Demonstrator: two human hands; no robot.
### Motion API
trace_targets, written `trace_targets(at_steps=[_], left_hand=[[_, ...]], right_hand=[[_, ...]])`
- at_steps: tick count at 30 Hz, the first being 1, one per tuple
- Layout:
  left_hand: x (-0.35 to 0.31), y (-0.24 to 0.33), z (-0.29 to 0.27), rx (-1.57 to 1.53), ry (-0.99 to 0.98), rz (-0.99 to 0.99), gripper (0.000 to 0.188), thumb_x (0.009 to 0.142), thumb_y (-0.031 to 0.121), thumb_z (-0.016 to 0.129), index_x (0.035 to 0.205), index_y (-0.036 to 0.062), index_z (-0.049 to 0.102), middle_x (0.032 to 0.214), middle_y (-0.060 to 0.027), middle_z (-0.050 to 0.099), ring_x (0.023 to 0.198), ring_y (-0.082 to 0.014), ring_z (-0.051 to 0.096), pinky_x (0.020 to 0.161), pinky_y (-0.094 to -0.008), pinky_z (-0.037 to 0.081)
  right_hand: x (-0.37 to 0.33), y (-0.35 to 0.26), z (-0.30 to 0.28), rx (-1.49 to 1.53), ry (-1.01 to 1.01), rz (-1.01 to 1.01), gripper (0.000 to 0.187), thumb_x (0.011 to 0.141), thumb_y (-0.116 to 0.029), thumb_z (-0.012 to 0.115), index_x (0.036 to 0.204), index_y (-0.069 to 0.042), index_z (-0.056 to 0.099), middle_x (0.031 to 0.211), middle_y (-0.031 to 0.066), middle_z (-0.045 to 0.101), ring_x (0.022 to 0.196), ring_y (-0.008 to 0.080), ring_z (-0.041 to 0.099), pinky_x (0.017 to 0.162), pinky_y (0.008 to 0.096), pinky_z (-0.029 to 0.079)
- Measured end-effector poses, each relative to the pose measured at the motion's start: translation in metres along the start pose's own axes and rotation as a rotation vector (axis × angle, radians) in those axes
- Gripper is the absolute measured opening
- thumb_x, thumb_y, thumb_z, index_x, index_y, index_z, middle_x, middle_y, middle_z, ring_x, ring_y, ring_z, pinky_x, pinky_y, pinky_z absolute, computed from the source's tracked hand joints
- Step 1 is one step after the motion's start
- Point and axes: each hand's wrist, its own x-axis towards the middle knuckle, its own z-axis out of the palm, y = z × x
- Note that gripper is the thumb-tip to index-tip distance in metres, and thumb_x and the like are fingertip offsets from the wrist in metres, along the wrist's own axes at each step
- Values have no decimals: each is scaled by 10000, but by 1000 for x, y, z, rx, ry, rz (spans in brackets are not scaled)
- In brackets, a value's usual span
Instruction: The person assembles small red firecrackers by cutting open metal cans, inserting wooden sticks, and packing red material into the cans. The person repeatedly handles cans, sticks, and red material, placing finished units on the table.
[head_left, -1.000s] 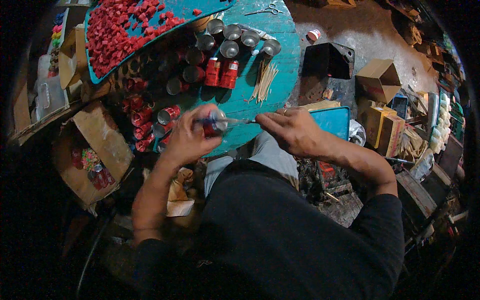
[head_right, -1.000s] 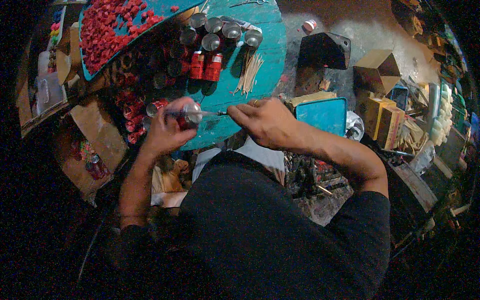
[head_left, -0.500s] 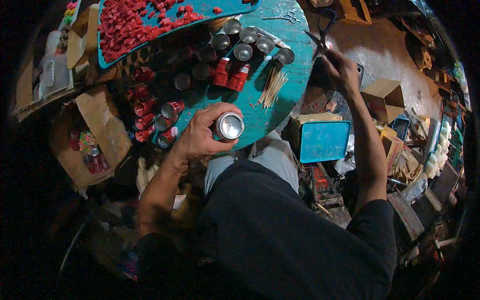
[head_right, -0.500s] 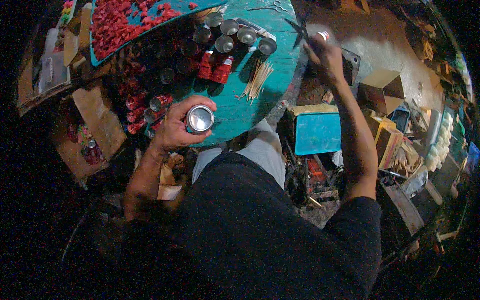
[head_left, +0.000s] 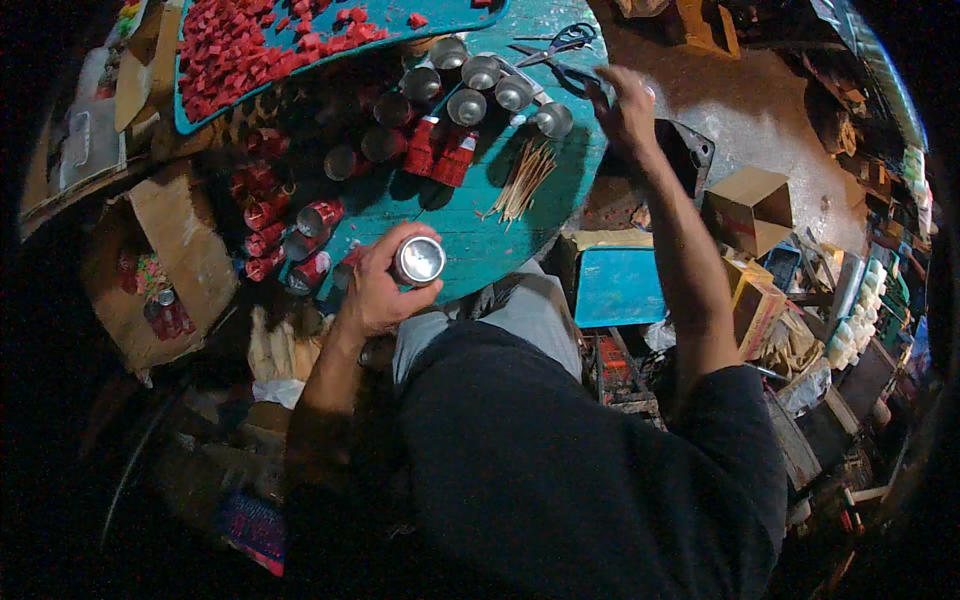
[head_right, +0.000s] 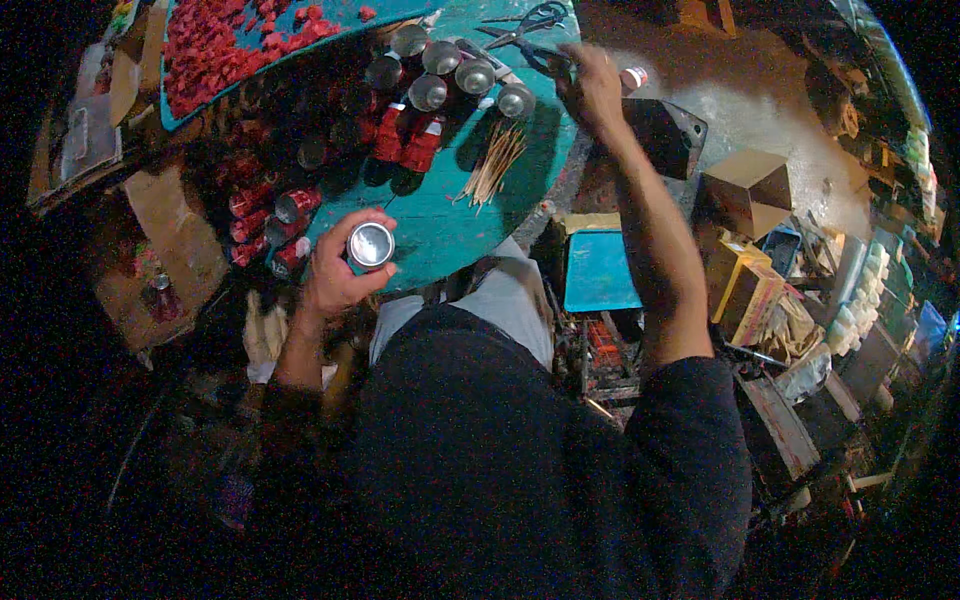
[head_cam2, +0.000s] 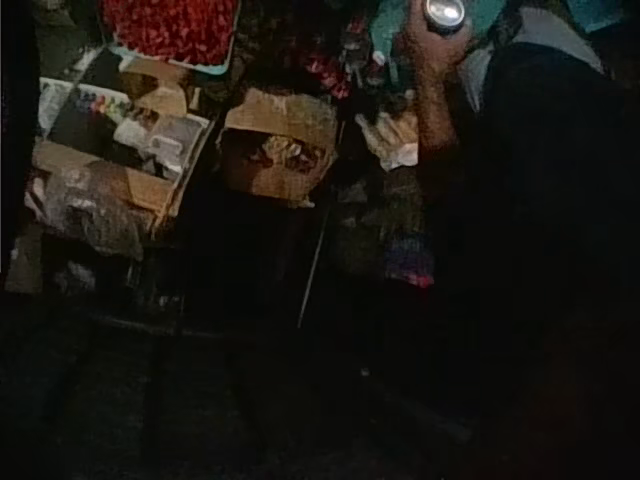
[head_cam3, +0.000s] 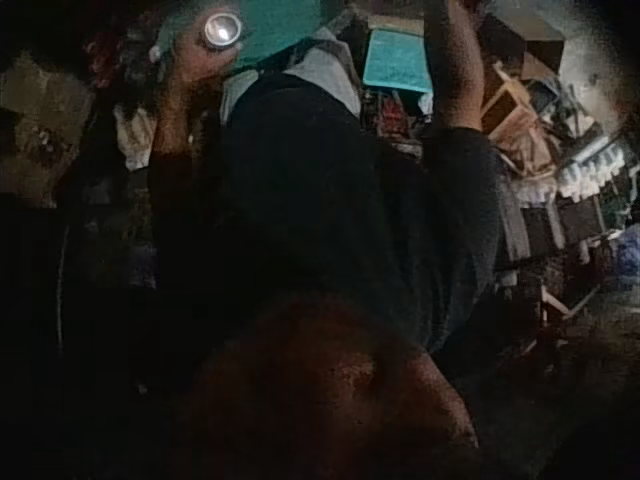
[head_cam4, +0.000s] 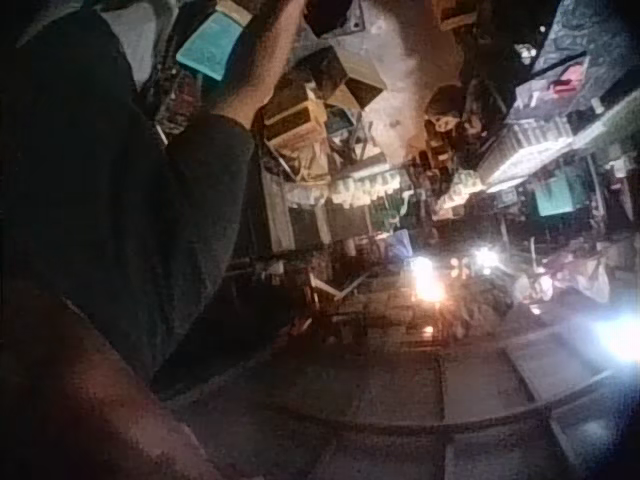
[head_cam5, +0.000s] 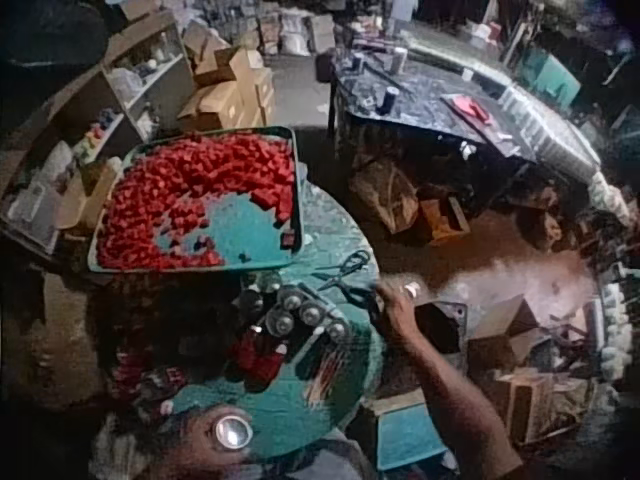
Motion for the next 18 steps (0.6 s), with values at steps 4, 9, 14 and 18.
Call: trace_targets(at_steps=[4, 9, 14, 18], left_hand=[[-21, -42, 25, -72, 47, -126, 562, 744, 70, 836, 1262, 48, 619, 1095, -114, 712, 1019, -215, 702, 907, -355, 549], [-34, -59, 48, -38, -2, -203, 567, 764, 45, 837, 1284, 57, 613, 1143, -85, 703, 1050, -178, 683, 903, -333, 550], [-38, -62, 58, -18, -70, -162, 588, 760, 71, 853, 1296, 54, 613, 1145, -96, 709, 1055, -190, 688, 913, -342, 552], [-37, -53, 52, -10, -80, -128, 575, 759, 128, 843, 1281, 35, 619, 1133, -168, 723, 1035, -304, 721, 921, -394, 557]], right_hand=[[-120, -79, -29, 287, -239, 485, 158, 896, -166, 739, 965, -24, 749, 882, 188, 730, 797, 344, 729, 747, 435, 573], [-174, -155, 14, 206, -349, 809, 331, 905, -341, 749, 924, -10, 765, 846, 221, 737, 796, 407, 725, 741, 472, 570], [-150, -151, 48, 8, -301, 950, 400, 862, -409, 775, 892, -11, 786, 824, 221, 740, 786, 401, 733, 718, 474, 568], [-163, -132, 60, 193, -224, 1085, 335, 839, -372, 807, 927, -49, 819, 773, 155, 756, 655, 241, 719, 658, 391, 556]])
